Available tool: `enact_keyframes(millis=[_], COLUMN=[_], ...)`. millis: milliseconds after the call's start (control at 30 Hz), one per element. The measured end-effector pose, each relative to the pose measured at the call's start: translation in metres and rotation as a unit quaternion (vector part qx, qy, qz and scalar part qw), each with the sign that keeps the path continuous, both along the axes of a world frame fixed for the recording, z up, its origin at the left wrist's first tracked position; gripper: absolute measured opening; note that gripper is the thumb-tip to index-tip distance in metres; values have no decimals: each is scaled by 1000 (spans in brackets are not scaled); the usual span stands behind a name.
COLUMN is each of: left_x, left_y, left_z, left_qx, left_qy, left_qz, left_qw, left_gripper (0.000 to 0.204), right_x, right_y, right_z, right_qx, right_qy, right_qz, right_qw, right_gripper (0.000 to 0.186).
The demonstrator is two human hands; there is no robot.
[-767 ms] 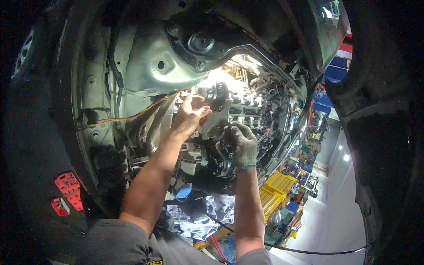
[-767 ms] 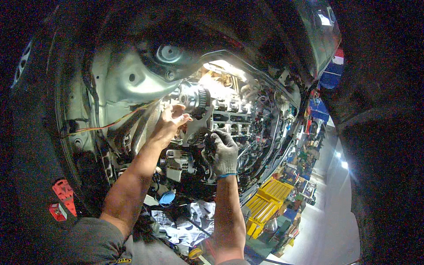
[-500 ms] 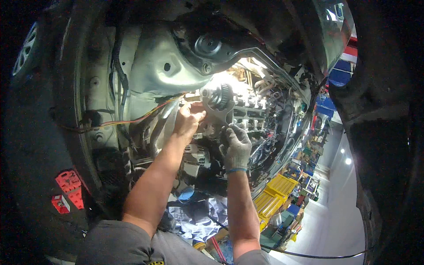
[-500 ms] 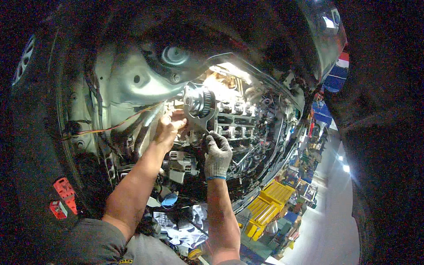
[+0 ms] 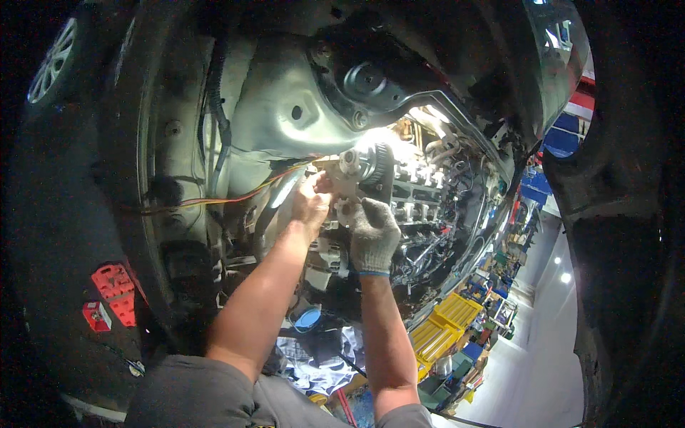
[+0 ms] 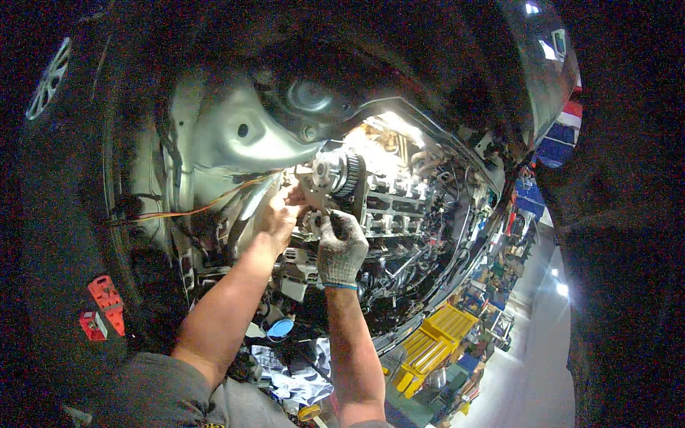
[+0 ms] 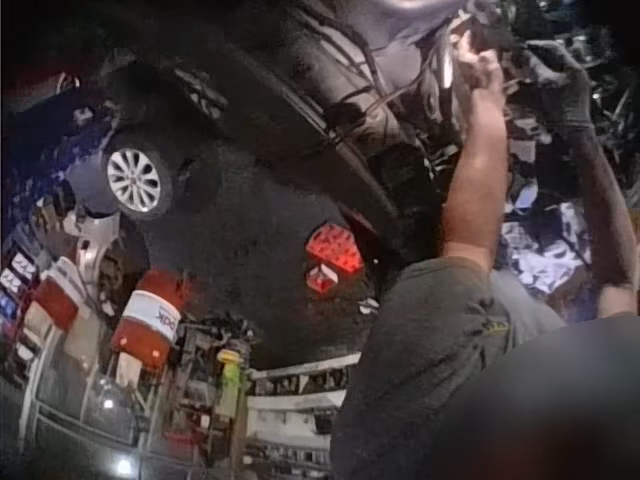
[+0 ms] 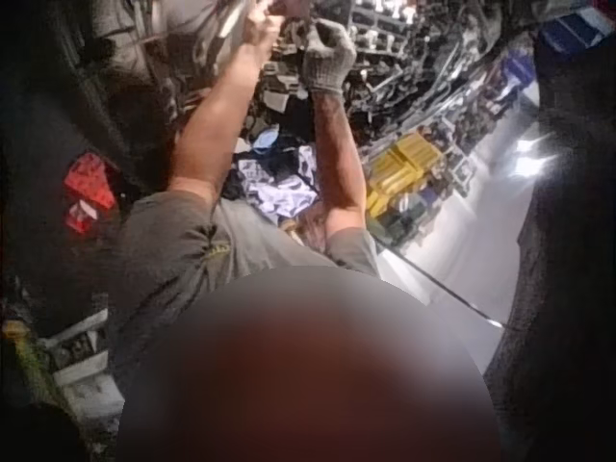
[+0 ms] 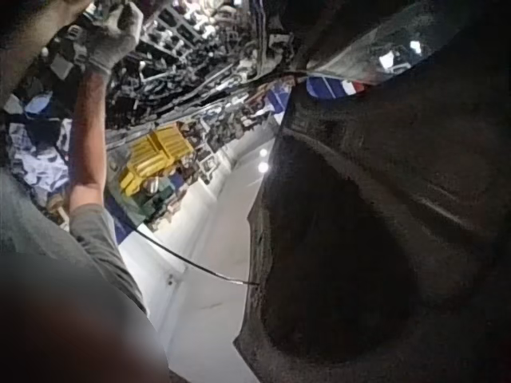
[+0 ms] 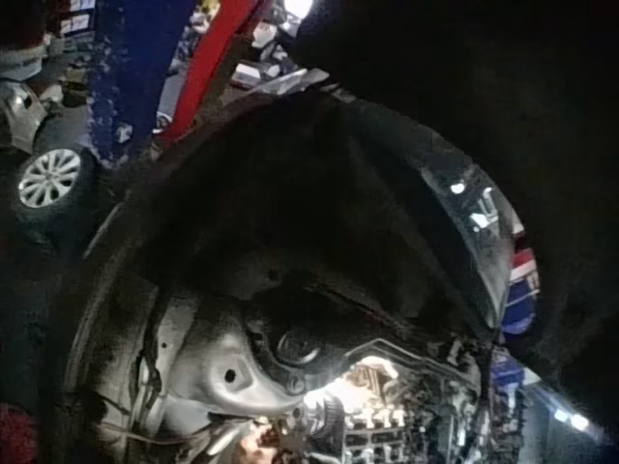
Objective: The person uses a power tool to tighten bolts on a car engine component under the hood. They then wipe the front bumper with a cloth and briefly inspect the engine bay.
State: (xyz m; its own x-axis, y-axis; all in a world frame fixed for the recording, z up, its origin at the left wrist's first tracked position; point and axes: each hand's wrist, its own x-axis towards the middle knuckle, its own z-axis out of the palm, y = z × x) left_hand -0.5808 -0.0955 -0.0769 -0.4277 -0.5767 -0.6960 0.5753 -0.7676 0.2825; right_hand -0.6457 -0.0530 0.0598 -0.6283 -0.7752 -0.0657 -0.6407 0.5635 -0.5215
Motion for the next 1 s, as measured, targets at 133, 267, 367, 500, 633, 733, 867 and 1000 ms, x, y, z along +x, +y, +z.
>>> enact_keyframes(millis=[133,267,367,500,633,733,867,1000], left_x=[-10,-17,-22,-34,-44,-49,-52,-61], left_y=[-3,-4,-5,1,0,-1,-13,-19], left_z=[-3,0,-4,-14,-21,-14,-16,-23], left_qx=[-19,-6,-5,6,-101,26,11,-12], left_qy=[-8,-27,-7,-20,-219,-163,-179,-184], left_qz=[-43,-56,-31,-9,-89,11,-8,-9], left_qw=[999,998,999,1000,966,986,984,983], left_gripper=[48,49,49,38,34,39,40,40], right_x=[-3,-9,-9,-8,-8,-4,2,4], right_y=[-3,-6,-7,-10,-14,-17,-22,-27], right_z=[-3,-4,-8,-13,-15,-16,-15,-12], right_qx=[16,29,39,60,70,73,92,115], right_qy=[27,101,99,94,117,151,187,168], right_qz=[-3,38,32,18,30,42,72,68], right_qw=[1000,994,994,994,990,985,975,977], right_gripper=[20,20,19,18,18,19,19,19])
